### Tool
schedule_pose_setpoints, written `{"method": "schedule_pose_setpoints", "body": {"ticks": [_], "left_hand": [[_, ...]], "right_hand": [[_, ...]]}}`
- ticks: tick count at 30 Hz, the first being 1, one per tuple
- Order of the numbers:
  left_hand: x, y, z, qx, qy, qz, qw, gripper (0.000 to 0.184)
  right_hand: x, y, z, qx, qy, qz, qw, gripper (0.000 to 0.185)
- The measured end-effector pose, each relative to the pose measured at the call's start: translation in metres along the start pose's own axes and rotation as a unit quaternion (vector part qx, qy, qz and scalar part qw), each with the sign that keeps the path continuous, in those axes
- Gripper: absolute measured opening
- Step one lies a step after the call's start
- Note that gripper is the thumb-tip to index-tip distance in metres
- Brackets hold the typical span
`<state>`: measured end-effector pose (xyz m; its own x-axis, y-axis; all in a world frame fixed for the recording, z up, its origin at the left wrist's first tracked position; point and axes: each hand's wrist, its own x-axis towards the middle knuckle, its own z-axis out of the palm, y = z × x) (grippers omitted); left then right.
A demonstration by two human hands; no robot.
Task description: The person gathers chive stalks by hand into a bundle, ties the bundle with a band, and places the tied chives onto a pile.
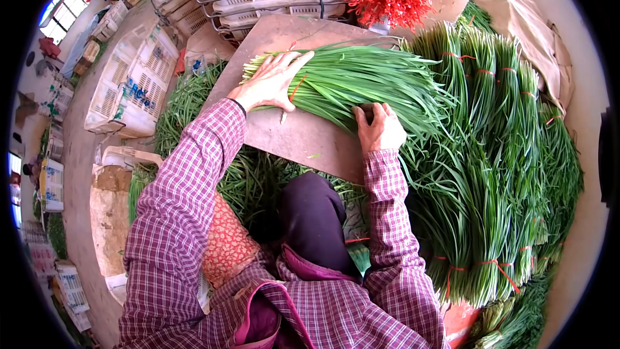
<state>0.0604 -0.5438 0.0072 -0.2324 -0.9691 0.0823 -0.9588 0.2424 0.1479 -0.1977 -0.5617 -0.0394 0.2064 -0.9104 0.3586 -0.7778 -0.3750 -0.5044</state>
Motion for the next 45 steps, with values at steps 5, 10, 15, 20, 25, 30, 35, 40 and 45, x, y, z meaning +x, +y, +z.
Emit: {"method": "schedule_pose_setpoints", "body": {"ticks": [5,10,15,20,25,30,35,40,45], "left_hand": [[0.001,-0.002,0.0,-0.006,0.0,0.0,1.0,0.12],[0.002,-0.002,0.0,-0.007,-0.001,-0.001,1.0,0.121],[0.002,-0.003,0.001,-0.015,-0.008,-0.003,1.0,0.122],[-0.001,-0.002,0.001,0.002,0.004,-0.012,1.0,0.118],[-0.003,-0.003,0.006,0.003,0.037,-0.003,0.999,0.115],[-0.005,0.003,-0.002,-0.005,0.04,-0.013,0.999,0.114],[-0.005,0.002,0.001,0.004,0.046,-0.01,0.999,0.117],[-0.01,0.005,0.0,-0.01,0.053,-0.014,0.998,0.109],[-0.009,0.0,0.006,0.0,0.057,-0.003,0.998,0.101]], "right_hand": [[0.003,0.001,0.007,0.02,0.015,0.004,1.0,0.021],[-0.003,0.01,-0.004,0.108,0.081,-0.006,0.991,0.016],[-0.037,0.032,-0.046,0.379,-0.037,0.05,0.923,0.018],[-0.071,0.033,-0.085,0.178,-0.306,-0.179,0.918,0.025],[-0.031,-0.029,-0.058,0.228,-0.062,-0.126,0.963,0.016],[0.014,-0.076,0.013,0.274,-0.041,-0.12,0.953,0.021],[0.026,-0.096,0.027,0.201,0.003,-0.157,0.967,0.016],[0.042,-0.099,0.019,0.069,0.102,-0.305,0.944,0.011],[0.09,-0.085,0.039,0.087,0.008,-0.328,0.941,0.019]]}}
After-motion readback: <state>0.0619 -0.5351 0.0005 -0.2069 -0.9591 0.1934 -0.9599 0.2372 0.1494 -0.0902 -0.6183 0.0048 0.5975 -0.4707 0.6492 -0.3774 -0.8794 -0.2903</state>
